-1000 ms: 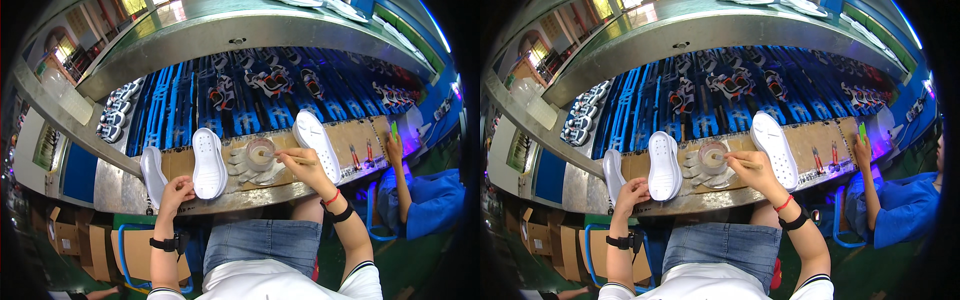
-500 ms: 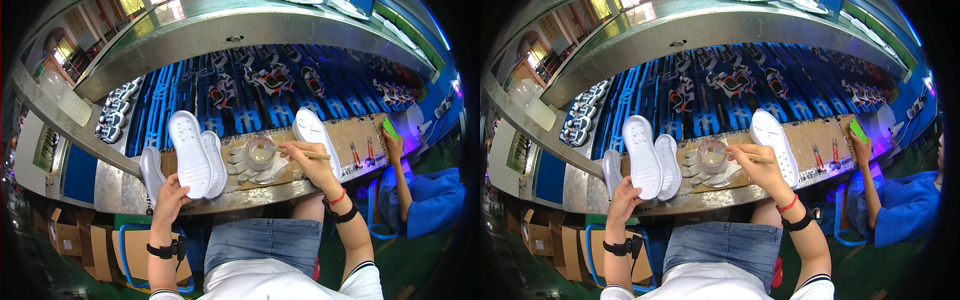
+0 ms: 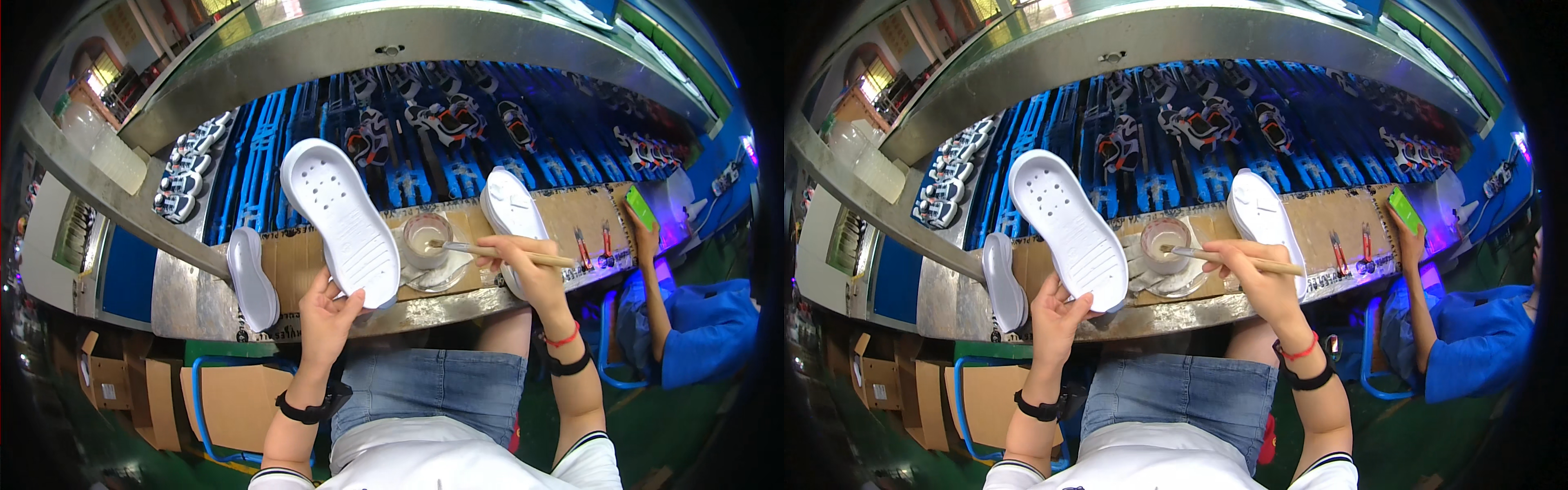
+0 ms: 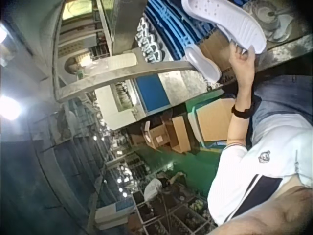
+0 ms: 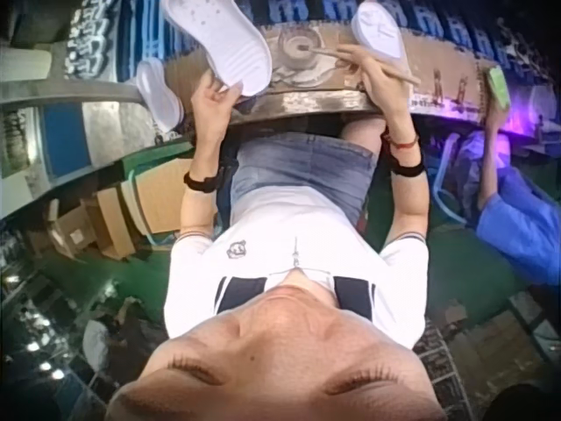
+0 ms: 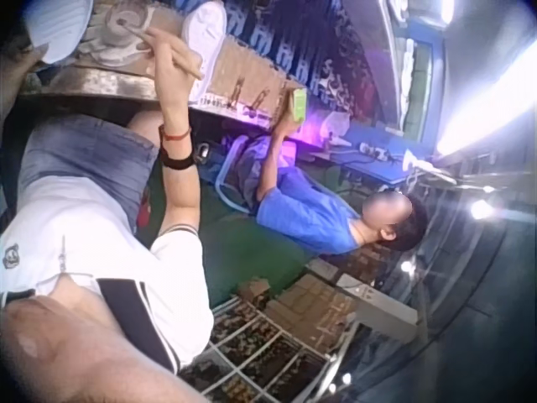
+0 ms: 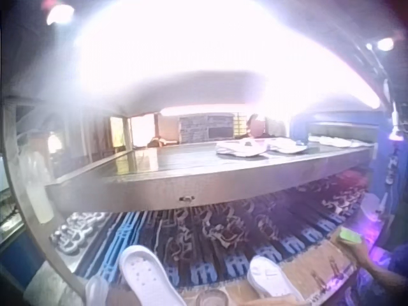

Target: Applying glue to the inner surface of shoe soles using a brush in a manufacturing assembly line.

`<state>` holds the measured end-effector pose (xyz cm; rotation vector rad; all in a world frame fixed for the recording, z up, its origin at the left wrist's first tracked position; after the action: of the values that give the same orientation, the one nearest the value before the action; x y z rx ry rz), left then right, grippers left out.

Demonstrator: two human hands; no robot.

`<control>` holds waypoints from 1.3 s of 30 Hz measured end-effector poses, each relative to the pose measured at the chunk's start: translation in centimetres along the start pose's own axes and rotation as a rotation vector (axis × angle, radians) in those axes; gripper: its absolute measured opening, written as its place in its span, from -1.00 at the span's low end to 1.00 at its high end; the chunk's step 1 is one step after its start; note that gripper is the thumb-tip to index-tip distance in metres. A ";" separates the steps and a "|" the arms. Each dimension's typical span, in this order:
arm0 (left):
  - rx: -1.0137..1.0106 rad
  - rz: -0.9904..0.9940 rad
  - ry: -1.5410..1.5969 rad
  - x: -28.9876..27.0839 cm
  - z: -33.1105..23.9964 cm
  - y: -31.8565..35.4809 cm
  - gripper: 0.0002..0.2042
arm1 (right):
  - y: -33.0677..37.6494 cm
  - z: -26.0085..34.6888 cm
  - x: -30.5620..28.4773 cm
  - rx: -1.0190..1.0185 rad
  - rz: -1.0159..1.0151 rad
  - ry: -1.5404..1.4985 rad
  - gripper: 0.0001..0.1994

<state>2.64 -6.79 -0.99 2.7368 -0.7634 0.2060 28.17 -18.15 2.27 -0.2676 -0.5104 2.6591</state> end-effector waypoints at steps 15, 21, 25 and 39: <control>0.216 -0.041 -0.197 2.0 -0.5 1.2 -0.52 | 2.3 4.2 3.0 -0.203 0.274 0.095 -0.80; 0.204 -0.042 -0.192 2.4 -0.7 1.4 -0.55 | 1.9 4.7 3.3 -0.211 0.313 0.119 -0.80; 0.194 -0.043 -0.197 2.2 -0.7 1.6 -0.53 | 1.9 5.2 2.3 -0.204 0.215 0.116 -0.82; 0.225 -0.040 -0.210 2.2 -1.0 0.8 -0.50 | 0.7 5.4 2.1 -0.308 0.310 0.195 -0.82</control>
<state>4.04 -8.21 0.62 3.0193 -0.7805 -0.0059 24.62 -19.54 6.69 -0.7440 -0.8751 2.7961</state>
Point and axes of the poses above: each hand's wrist, its own y-axis away from the middle knuckle, its own x-axis out of the palm, z = x × y, the point moved 2 cm from there along -y, towards the middle knuckle, and after that the axes turned 13 degrees about -x, right-handed, at the moved point
